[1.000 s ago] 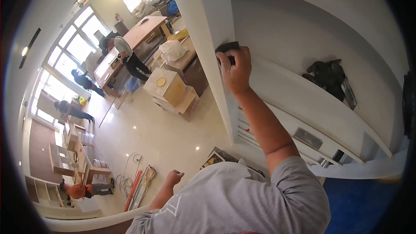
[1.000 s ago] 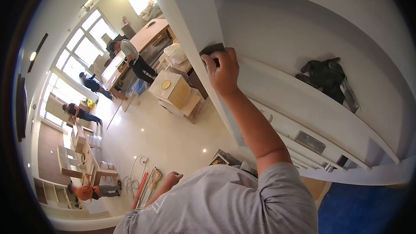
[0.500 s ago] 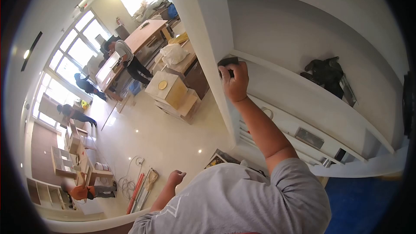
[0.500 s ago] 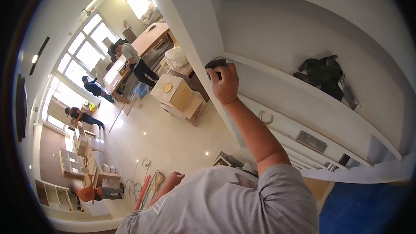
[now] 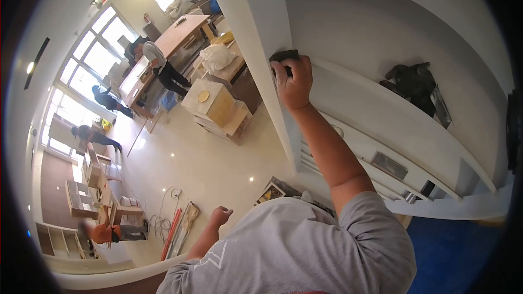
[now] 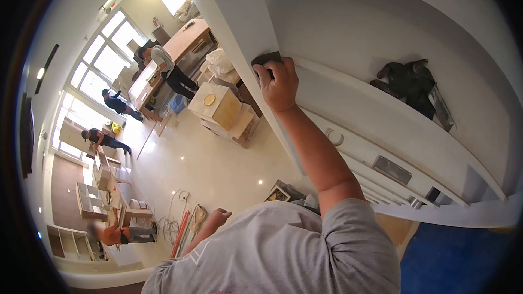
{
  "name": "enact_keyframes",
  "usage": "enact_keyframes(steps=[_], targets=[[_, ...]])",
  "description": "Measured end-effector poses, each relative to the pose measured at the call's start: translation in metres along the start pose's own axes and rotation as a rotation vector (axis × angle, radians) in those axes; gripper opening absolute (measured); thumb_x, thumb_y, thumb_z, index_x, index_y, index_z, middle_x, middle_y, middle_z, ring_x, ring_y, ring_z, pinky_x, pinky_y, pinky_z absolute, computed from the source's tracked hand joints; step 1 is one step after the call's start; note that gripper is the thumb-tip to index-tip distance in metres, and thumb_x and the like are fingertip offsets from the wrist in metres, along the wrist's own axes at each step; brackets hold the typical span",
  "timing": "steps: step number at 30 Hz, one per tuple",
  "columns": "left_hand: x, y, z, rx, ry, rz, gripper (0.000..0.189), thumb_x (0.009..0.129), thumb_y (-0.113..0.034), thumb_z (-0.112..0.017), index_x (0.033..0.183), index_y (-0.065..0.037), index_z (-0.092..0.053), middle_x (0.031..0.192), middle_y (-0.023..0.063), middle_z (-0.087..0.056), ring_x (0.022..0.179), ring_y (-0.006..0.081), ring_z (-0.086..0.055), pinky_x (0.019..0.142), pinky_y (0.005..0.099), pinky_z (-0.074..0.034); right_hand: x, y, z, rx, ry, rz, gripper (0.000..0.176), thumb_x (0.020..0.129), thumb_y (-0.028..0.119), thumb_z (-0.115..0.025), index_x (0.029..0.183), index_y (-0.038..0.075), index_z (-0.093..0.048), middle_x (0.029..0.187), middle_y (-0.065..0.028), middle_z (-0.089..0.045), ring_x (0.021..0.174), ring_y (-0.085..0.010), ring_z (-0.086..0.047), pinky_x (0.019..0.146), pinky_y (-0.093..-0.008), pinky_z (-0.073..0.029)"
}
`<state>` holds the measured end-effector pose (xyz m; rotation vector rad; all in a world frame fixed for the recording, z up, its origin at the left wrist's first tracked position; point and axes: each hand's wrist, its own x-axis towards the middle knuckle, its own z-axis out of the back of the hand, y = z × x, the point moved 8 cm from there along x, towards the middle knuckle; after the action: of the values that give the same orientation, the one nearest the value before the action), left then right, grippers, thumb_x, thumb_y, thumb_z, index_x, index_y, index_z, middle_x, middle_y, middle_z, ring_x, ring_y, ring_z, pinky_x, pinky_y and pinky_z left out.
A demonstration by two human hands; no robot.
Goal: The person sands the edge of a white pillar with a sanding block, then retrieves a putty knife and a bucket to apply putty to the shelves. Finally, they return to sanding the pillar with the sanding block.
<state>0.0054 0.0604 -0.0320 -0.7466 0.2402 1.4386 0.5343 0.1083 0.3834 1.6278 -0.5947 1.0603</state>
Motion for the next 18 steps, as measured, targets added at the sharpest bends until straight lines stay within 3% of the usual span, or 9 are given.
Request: enact_keyframes(steps=[5,8,12,13,18], targets=[[0.014,-0.011,0.002,-0.007,-0.004,-0.049,0.049,0.082,-0.045,-0.069,0.103,0.0,-0.071,0.102,0.0234,-0.07,0.1,0.0374,-0.066,0.089,0.0425,-0.052,-0.027,-0.018,0.0,0.037,0.014,-0.043,0.023,0.075,0.01,-0.08,0.083,0.008,-0.059,0.083,-0.0116,-0.057,0.077,-0.0333,-0.057,0.067,-0.042,-0.047],[-0.001,0.0,-0.006,-0.013,-0.008,-0.038,0.049,0.082,-0.046,-0.069,0.102,0.0,-0.071,0.103,0.0233,-0.07,0.1,0.038,-0.066,0.089,0.0426,-0.052,0.008,0.012,0.001,-0.034,-0.056,0.13,0.027,0.073,0.016,-0.083,0.082,0.011,-0.059,0.08,-0.0111,-0.055,0.067,-0.0331,-0.057,0.055,-0.0421,-0.047],[0.003,0.006,-0.004,0.024,-0.008,-0.018,0.05,0.083,-0.046,-0.069,0.102,0.0,-0.071,0.103,0.0238,-0.069,0.101,0.0383,-0.065,0.089,0.0427,-0.051,-0.002,0.001,0.0,-0.039,-0.027,0.116,0.026,0.074,0.016,-0.083,0.082,0.01,-0.059,0.08,-0.0114,-0.055,0.068,-0.0335,-0.057,0.055,-0.0426,-0.047],[0.004,0.007,-0.003,0.033,-0.015,-0.036,0.05,0.082,-0.046,-0.069,0.102,0.0,-0.071,0.103,0.0239,-0.069,0.101,0.0382,-0.065,0.089,0.0428,-0.051,-0.013,-0.006,-0.001,-0.018,0.055,0.027,0.024,0.074,0.011,-0.081,0.083,0.008,-0.059,0.084,-0.0129,-0.058,0.077,-0.0345,-0.057,0.065,-0.0427,-0.048],[0.002,0.01,-0.007,0.021,0.009,-0.018,0.051,0.082,-0.046,-0.069,0.103,0.0,-0.071,0.101,0.0237,-0.07,0.099,0.0386,-0.066,0.089,0.0428,-0.052,0.007,0.007,0.0,-0.027,-0.041,0.117,0.025,0.074,0.015,-0.083,0.081,0.01,-0.059,0.079,-0.0112,-0.054,0.065,-0.033,-0.056,0.053,-0.0425,-0.047]])
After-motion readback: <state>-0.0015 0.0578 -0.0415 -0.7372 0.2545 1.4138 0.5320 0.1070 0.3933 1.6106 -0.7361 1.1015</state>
